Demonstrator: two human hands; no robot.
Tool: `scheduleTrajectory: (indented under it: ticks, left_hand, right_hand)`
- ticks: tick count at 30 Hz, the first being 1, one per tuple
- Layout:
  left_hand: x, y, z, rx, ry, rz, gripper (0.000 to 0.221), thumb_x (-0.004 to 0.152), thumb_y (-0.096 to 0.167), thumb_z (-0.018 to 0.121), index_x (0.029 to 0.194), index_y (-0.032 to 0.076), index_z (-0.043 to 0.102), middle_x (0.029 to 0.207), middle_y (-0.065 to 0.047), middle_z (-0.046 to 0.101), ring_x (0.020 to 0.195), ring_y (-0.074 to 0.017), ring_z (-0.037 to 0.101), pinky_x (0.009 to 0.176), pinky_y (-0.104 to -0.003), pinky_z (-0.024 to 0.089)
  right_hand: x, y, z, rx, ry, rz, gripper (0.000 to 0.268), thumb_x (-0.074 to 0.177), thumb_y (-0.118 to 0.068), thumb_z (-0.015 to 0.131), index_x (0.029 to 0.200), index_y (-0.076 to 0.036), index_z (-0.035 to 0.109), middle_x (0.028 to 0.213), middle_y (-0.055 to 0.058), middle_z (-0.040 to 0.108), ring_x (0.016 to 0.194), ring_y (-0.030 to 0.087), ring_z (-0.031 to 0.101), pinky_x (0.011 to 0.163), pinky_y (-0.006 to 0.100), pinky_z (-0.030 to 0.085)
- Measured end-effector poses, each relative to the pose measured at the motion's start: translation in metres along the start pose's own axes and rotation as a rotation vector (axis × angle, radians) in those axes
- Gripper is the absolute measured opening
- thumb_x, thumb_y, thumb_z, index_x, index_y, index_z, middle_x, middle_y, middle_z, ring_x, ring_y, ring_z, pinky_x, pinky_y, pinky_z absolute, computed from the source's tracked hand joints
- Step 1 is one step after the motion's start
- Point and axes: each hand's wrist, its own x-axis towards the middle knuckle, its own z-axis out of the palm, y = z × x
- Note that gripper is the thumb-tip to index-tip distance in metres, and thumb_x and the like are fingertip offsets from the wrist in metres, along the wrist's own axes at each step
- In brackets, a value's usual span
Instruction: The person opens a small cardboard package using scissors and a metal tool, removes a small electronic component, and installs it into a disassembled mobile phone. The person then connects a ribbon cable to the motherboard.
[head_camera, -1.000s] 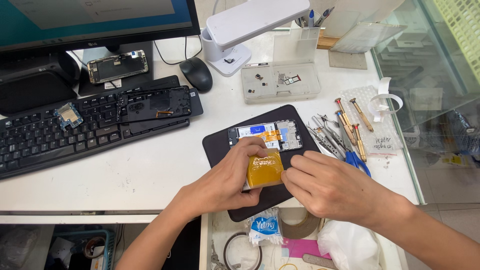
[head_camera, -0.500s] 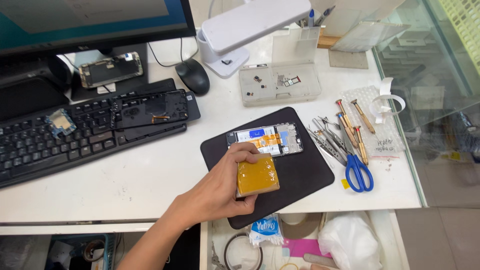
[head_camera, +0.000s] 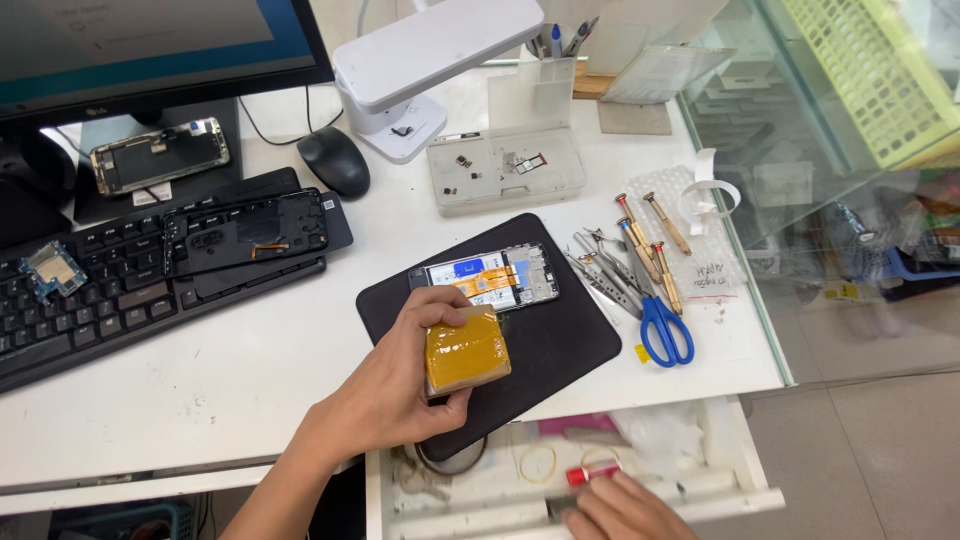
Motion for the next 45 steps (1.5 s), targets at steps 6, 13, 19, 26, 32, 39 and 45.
scheduleTrajectory:
  ticks: [6, 13, 19, 26, 32, 39, 45]
  left_hand:
    - [-0.003, -0.002, 0.002, -0.006, 0.049, -0.005, 0.08, 0.068, 0.002, 0.082, 0.131, 0.008, 0.033, 0.136, -0.021, 0.045, 0.124, -0.0382, 0.058, 0.104, -0.044, 0.052]
    - [-0.009, -0.006, 0.005, 0.014, 0.117, 0.04, 0.082, 0.067, 0.003, 0.085, 0.13, 0.008, 0.032, 0.135, -0.024, 0.046, 0.122, -0.0415, 0.058, 0.102, -0.046, 0.052]
    - [-0.009, -0.009, 0.005, 0.026, 0.11, 0.053, 0.081, 0.068, 0.004, 0.085, 0.129, 0.007, 0.032, 0.135, -0.025, 0.047, 0.121, -0.0403, 0.059, 0.101, -0.046, 0.052]
    - [-0.008, -0.009, 0.005, 0.031, 0.099, 0.042, 0.08, 0.068, 0.006, 0.084, 0.128, 0.006, 0.032, 0.135, -0.027, 0.046, 0.122, -0.0419, 0.059, 0.1, -0.048, 0.053]
    - [-0.013, -0.01, 0.006, 0.029, 0.103, 0.089, 0.079, 0.071, 0.008, 0.084, 0.13, 0.006, 0.032, 0.134, -0.027, 0.047, 0.121, -0.0429, 0.06, 0.099, -0.047, 0.055]
    - [-0.019, -0.015, 0.005, 0.045, 0.092, 0.169, 0.079, 0.076, 0.016, 0.088, 0.132, 0.008, 0.033, 0.134, -0.026, 0.049, 0.12, -0.0398, 0.062, 0.101, -0.047, 0.054]
    - [-0.018, -0.015, 0.006, 0.065, 0.122, 0.18, 0.077, 0.078, 0.017, 0.088, 0.132, 0.008, 0.033, 0.134, -0.026, 0.049, 0.119, -0.0396, 0.062, 0.1, -0.047, 0.055]
  right_hand:
    - [0.063, 0.041, -0.095, 0.225, 0.246, 0.333, 0.025, 0.089, -0.007, 0.064, 0.113, 0.003, 0.066, 0.102, 0.014, 0.063, 0.09, 0.025, 0.065, 0.081, 0.038, 0.055]
    - [0.109, 0.053, -0.111, -0.022, 0.288, 0.189, 0.045, 0.084, 0.005, 0.059, 0.129, 0.008, 0.058, 0.14, 0.021, 0.056, 0.125, 0.036, 0.061, 0.107, 0.041, 0.048]
    - [0.108, 0.091, -0.104, -0.269, 0.401, 0.155, 0.038, 0.085, 0.005, 0.066, 0.123, -0.001, 0.069, 0.119, 0.014, 0.074, 0.111, 0.024, 0.064, 0.097, 0.037, 0.055]
    - [0.119, 0.114, -0.127, 0.063, 0.501, 0.496, 0.034, 0.095, -0.006, 0.071, 0.129, -0.003, 0.071, 0.109, 0.009, 0.076, 0.087, 0.011, 0.071, 0.076, 0.026, 0.059]
    - [0.147, 0.115, -0.126, -0.203, 0.371, 0.242, 0.026, 0.079, -0.014, 0.079, 0.102, -0.002, 0.076, 0.098, 0.009, 0.072, 0.093, 0.025, 0.064, 0.084, 0.038, 0.056]
    - [0.152, 0.116, -0.122, -0.013, 0.473, 0.307, 0.026, 0.085, -0.007, 0.078, 0.11, 0.0, 0.076, 0.098, 0.01, 0.072, 0.091, 0.024, 0.067, 0.08, 0.034, 0.056]
    - [0.145, 0.106, -0.124, 0.08, 0.609, 0.227, 0.024, 0.086, -0.002, 0.077, 0.11, -0.003, 0.076, 0.103, 0.01, 0.073, 0.089, 0.02, 0.072, 0.077, 0.03, 0.058]
